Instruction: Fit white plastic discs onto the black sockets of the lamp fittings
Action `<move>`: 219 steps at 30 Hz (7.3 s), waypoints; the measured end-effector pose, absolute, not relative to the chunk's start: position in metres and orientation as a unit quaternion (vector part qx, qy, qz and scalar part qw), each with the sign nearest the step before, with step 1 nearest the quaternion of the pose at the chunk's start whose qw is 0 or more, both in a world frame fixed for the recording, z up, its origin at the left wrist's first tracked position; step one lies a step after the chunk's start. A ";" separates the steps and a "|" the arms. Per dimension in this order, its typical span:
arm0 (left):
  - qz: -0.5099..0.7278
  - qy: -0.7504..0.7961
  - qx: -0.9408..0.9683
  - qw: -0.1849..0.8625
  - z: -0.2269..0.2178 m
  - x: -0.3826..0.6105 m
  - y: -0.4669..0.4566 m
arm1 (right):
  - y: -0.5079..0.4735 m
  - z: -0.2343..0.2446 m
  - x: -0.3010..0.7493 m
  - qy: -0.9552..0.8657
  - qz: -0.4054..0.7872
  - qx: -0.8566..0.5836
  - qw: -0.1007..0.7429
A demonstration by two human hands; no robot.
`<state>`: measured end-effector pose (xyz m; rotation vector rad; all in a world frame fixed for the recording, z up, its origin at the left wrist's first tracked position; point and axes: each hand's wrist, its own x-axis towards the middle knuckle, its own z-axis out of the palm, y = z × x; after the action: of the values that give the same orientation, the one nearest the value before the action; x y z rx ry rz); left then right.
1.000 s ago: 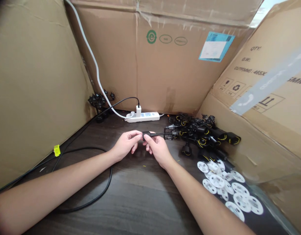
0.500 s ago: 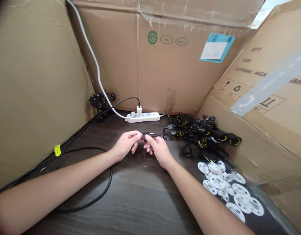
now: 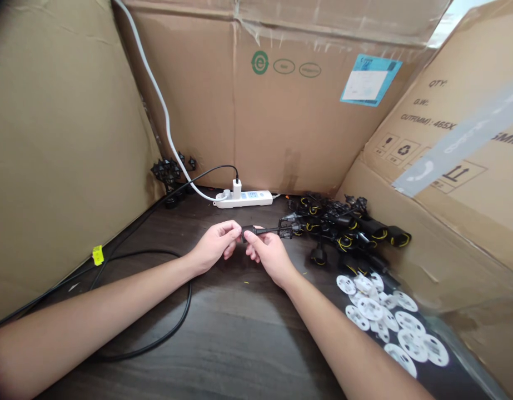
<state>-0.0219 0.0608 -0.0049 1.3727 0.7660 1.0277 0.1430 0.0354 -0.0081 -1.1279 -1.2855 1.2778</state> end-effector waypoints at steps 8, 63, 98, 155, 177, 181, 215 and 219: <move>0.440 0.334 0.595 0.583 -0.006 -0.021 0.061 | 0.035 -0.008 0.143 -0.540 0.505 -0.469 0.484; 0.483 0.342 0.689 0.418 -0.008 -0.019 0.050 | 0.036 -0.011 0.142 -0.518 0.527 -0.452 0.500; 0.501 0.324 0.683 0.422 -0.010 -0.019 0.051 | 0.039 -0.011 0.142 -0.528 0.551 -0.451 0.464; 0.389 0.312 0.782 0.373 -0.017 -0.024 0.046 | 0.036 -0.011 0.142 -0.614 0.490 -0.459 0.415; 0.407 0.304 0.700 0.502 -0.020 -0.019 0.053 | 0.037 -0.014 0.141 -0.618 0.485 -0.449 0.426; 0.413 0.301 0.680 0.525 -0.018 -0.018 0.055 | 0.036 -0.012 0.141 -0.615 0.506 -0.434 0.421; 0.378 0.229 0.654 0.614 -0.013 -0.020 0.062 | 0.035 -0.015 0.139 -0.585 0.499 -0.450 0.455; 0.375 0.221 0.650 0.623 -0.010 -0.022 0.059 | 0.034 -0.014 0.139 -0.593 0.493 -0.447 0.453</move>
<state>-0.0216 0.0591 -0.0103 1.4930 0.5069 0.8602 0.1394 0.0339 -0.0141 -1.1037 -1.4652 1.2172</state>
